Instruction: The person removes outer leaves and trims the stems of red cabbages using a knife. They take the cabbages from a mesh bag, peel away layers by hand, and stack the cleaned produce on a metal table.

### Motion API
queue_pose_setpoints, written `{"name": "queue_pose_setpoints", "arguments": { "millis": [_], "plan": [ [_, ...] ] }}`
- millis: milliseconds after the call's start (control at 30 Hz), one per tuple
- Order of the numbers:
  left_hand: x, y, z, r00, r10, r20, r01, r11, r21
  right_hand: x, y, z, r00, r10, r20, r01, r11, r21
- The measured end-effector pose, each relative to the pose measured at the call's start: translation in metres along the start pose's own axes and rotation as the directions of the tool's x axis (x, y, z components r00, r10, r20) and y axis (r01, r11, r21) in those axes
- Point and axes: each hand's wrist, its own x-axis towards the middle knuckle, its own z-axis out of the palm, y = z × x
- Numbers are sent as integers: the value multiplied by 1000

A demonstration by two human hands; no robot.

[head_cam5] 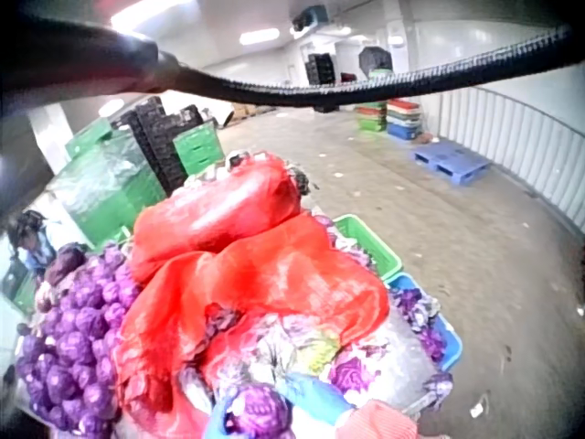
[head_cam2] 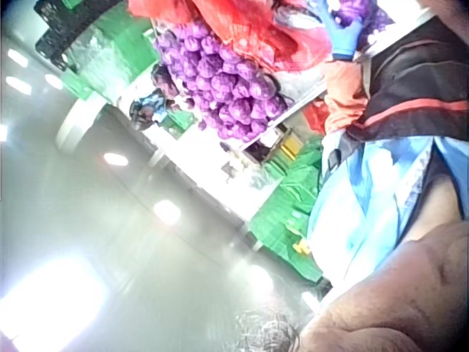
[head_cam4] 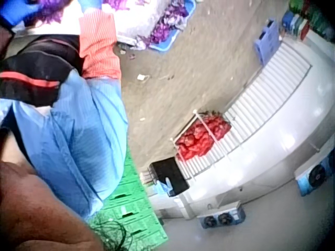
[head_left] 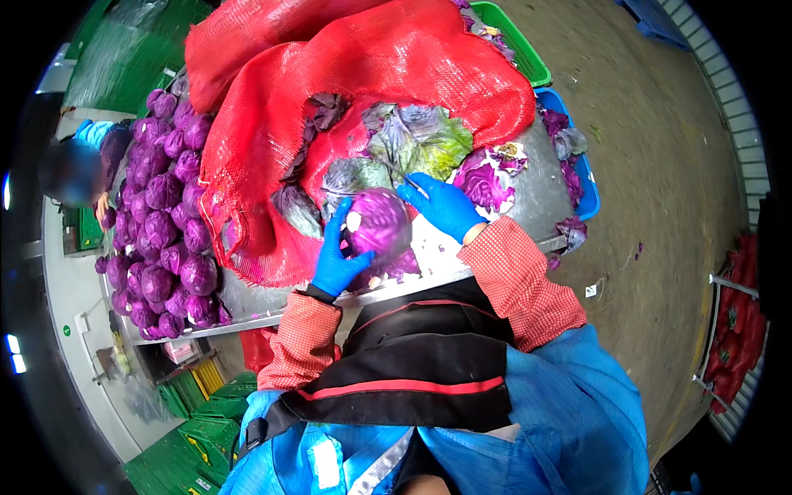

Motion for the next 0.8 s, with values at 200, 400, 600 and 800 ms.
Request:
{"name": "queue_pose_setpoints", "arguments": {
  "millis": [200, 400, 600, 800],
  "plan": [
    [10, -11, 22, 954, 227, -196, -216, 973, 79, -18, 9, 0, 979, 179, 95, -165, 977, -137],
    [31, -8, 44, 935, 182, -303, -48, 915, 401, -39, 16, 6, 996, 77, 41, -58, 936, -347],
    [55, 3, 28, 966, 244, -80, -198, 906, 375, -56, -27, -20, 985, -171, -9, 136, 811, -569],
    [79, 0, 13, 982, 186, 35, -186, 913, 362, -47, 7, -1, 967, -238, -87, 135, 776, -616]
  ]
}}
